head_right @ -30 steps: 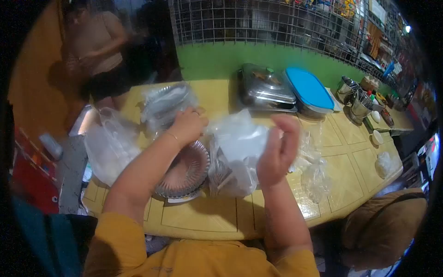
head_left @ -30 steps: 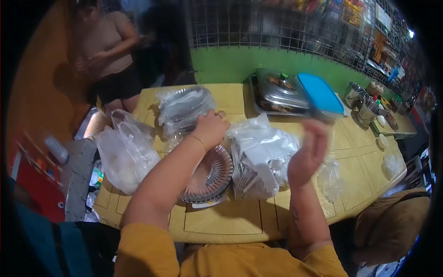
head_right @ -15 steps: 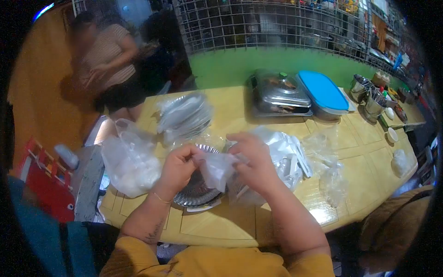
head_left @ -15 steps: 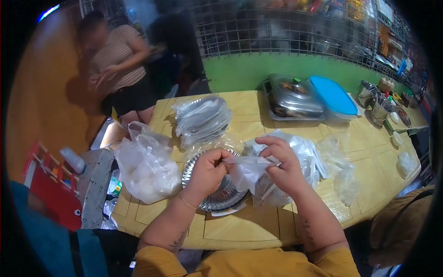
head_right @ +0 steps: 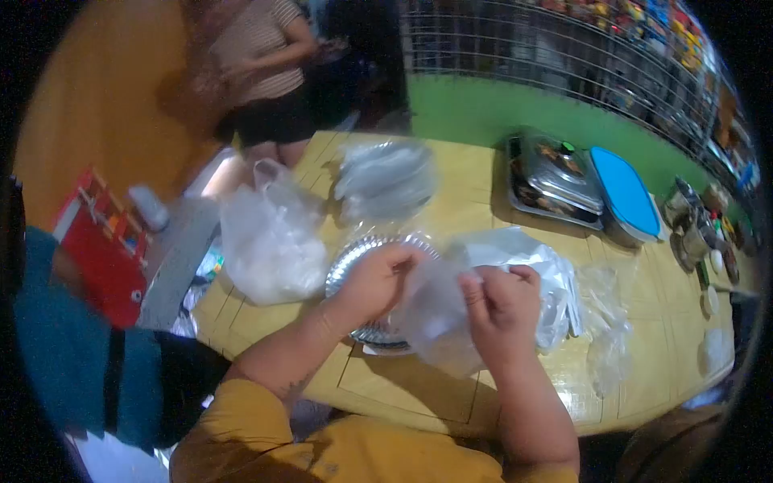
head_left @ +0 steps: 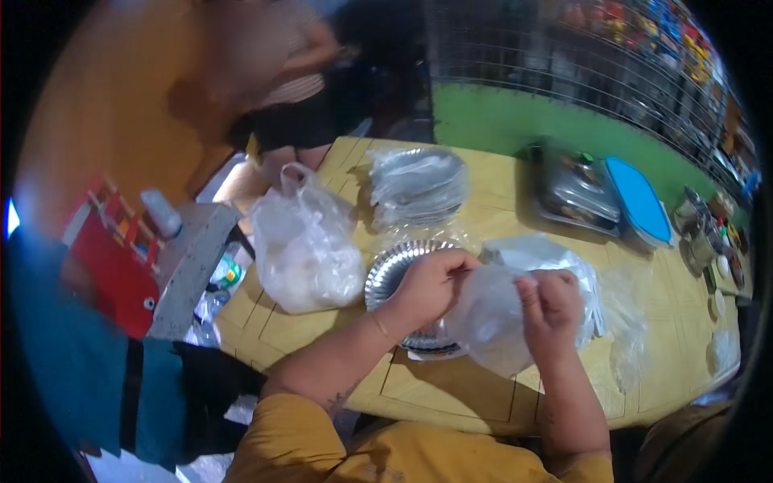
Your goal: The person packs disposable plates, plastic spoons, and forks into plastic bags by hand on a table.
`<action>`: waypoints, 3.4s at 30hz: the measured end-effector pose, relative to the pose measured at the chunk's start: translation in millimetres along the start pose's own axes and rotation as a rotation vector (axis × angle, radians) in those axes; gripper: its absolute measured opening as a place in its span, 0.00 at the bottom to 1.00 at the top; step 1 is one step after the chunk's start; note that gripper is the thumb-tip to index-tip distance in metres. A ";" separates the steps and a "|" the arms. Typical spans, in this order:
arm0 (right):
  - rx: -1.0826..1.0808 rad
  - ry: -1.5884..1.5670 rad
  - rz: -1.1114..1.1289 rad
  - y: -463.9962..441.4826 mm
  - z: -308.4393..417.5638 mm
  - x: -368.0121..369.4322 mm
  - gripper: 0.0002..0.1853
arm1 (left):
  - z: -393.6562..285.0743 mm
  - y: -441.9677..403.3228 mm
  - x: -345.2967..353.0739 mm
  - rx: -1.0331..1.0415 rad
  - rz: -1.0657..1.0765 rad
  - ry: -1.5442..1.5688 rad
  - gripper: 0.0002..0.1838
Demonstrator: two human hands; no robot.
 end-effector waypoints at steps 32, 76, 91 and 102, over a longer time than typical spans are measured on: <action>-0.347 0.185 -0.301 5.8 13.4 2.4 0.45 | 17.7 15.9 18.1 -0.425 0.107 1.033 0.10; -0.458 -0.204 0.002 12.9 17.4 -27.6 0.20 | -46.3 27.6 39.7 0.020 -0.092 0.140 0.32; 0.534 -1.565 0.342 -7.6 -46.9 -24.1 0.21 | 48.4 -6.1 -55.6 0.086 -0.116 -0.459 0.30; 0.420 -0.142 -0.093 -5.8 -66.8 -27.4 0.12 | -9.7 4.3 -27.3 0.160 0.026 -0.611 0.27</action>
Point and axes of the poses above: each hand's wrist, its own y-axis away from the middle knuckle, its own x-axis out of the palm, z = x × y, the point moved 4 cm from there along -y, towards the middle knuckle, and after that the axes turned 9 degrees about y, right-handed, at the moved point
